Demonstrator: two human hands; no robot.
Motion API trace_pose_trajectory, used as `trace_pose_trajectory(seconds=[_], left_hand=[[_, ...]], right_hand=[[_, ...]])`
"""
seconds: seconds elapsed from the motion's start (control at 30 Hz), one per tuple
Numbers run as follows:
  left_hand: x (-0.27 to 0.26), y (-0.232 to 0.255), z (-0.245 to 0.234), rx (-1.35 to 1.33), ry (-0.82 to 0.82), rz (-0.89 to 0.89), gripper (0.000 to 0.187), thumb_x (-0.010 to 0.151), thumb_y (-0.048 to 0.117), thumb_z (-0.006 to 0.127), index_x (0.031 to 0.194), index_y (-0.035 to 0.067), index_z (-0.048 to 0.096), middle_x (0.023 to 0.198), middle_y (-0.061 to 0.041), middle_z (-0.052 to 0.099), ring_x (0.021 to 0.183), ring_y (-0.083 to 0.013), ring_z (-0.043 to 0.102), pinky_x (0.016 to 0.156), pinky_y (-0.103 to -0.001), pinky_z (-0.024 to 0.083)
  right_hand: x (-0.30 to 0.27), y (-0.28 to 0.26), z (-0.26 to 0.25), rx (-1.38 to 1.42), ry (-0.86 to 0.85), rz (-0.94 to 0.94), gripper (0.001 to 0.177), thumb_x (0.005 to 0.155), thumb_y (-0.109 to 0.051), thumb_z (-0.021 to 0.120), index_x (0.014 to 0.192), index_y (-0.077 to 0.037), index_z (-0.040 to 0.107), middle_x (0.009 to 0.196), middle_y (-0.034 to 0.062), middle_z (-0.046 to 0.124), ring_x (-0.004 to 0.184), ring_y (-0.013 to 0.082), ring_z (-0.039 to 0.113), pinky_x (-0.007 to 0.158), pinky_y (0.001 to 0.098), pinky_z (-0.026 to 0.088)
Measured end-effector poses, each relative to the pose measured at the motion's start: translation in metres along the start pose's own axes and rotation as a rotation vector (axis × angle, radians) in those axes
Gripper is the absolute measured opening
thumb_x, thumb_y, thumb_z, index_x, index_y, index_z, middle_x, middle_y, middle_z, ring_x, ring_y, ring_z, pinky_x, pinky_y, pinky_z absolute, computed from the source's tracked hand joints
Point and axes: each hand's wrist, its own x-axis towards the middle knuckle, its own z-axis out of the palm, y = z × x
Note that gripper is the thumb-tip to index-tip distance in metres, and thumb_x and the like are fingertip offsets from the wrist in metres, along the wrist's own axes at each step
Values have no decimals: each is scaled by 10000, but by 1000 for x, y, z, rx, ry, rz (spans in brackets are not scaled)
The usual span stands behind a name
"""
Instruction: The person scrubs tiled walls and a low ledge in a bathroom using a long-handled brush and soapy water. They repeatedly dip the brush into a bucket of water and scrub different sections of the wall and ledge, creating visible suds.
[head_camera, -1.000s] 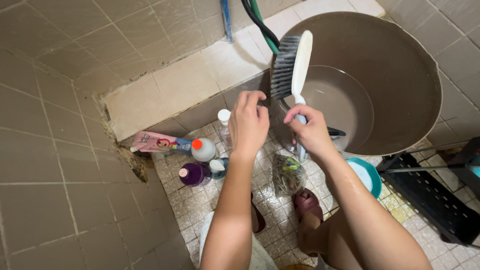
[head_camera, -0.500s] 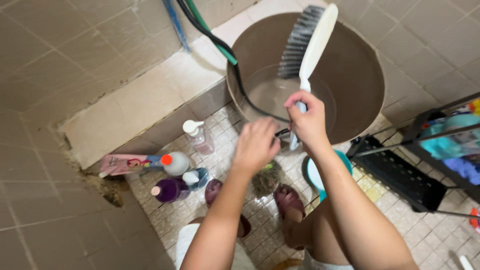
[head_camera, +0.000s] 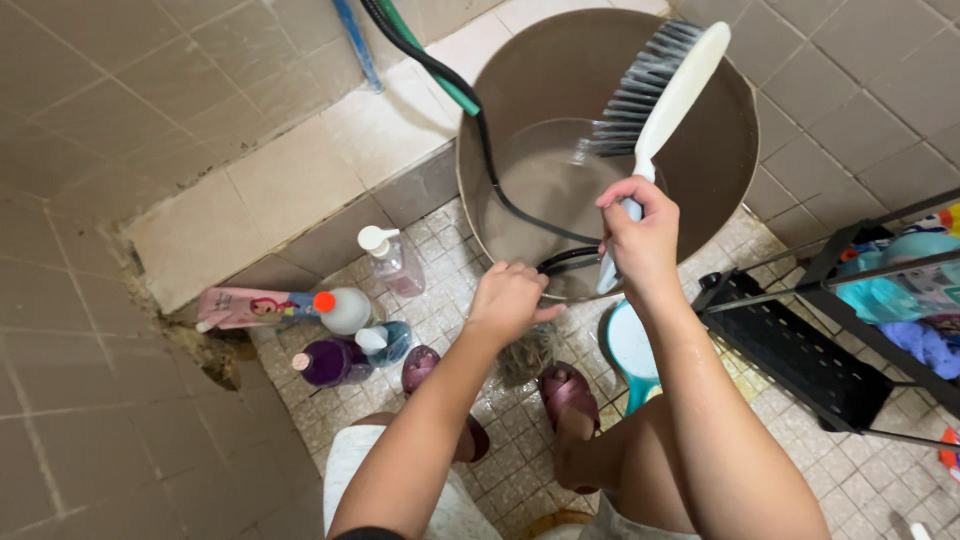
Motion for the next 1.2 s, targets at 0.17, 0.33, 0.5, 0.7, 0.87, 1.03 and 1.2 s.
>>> trace_pose_trajectory(seconds=[0.17, 0.33, 0.5, 0.7, 0.87, 1.03, 1.2], left_hand=[[-9, -2, -6, 3, -77, -22, 531, 774, 616, 745, 857, 92, 726, 895, -78, 737, 931, -231, 695, 864, -370, 478], [-13, 0, -9, 100, -275, -85, 550, 744, 605, 786, 924, 88, 733, 924, -81, 741, 964, -231, 692, 904, -365, 479], [-20, 7, -7, 133, -288, -90, 516, 724, 550, 824, 945, 90, 750, 972, -70, 741, 1000, -227, 686, 904, -363, 486], [-22, 10, -3, 149, -340, -110, 462, 730, 507, 843, 925, 95, 766, 996, -66, 743, 1016, -220, 685, 933, -359, 481], [-23, 15, -1, 159, -335, -104, 421, 722, 479, 848, 903, 106, 770, 989, -62, 737, 1002, -225, 682, 910, -372, 483], [-31, 18, 6, 185, -352, -118, 338, 715, 408, 848, 877, 122, 768, 982, -61, 739, 990, -218, 687, 903, -362, 487], [-45, 17, 18, 259, -239, -67, 50, 823, 194, 715, 815, 162, 752, 924, -49, 740, 923, -209, 694, 838, -358, 495]], right_hand=[[-3, 2, 0, -25, -23, 13, 88, 968, -10, 622, 899, -57, 650, 668, -34, 557, 525, 53, 516, 466, 229, 429], [-13, 3, -6, -118, -57, 22, 77, 943, -22, 615, 881, -60, 643, 636, -27, 551, 478, 67, 523, 434, 238, 408], [-23, 5, -22, -180, -58, -7, 82, 938, -11, 614, 902, -60, 669, 677, -35, 552, 547, 52, 524, 480, 229, 395], [-27, 12, -36, -184, -43, 46, 84, 932, -24, 610, 881, -68, 660, 642, -30, 550, 488, 67, 529, 440, 240, 405], [-19, 18, -68, -261, 3, 48, 79, 935, -25, 618, 902, -70, 675, 625, -7, 548, 458, 86, 534, 417, 265, 404], [0, 51, -121, -721, 263, 39, 155, 981, -78, 628, 1076, -106, 746, 677, 108, 624, 580, 216, 653, 543, 374, 493], [27, 100, -142, -828, 458, -38, 398, 938, -351, 899, 1170, -51, 780, 880, 173, 699, 856, 294, 680, 788, 425, 523]])
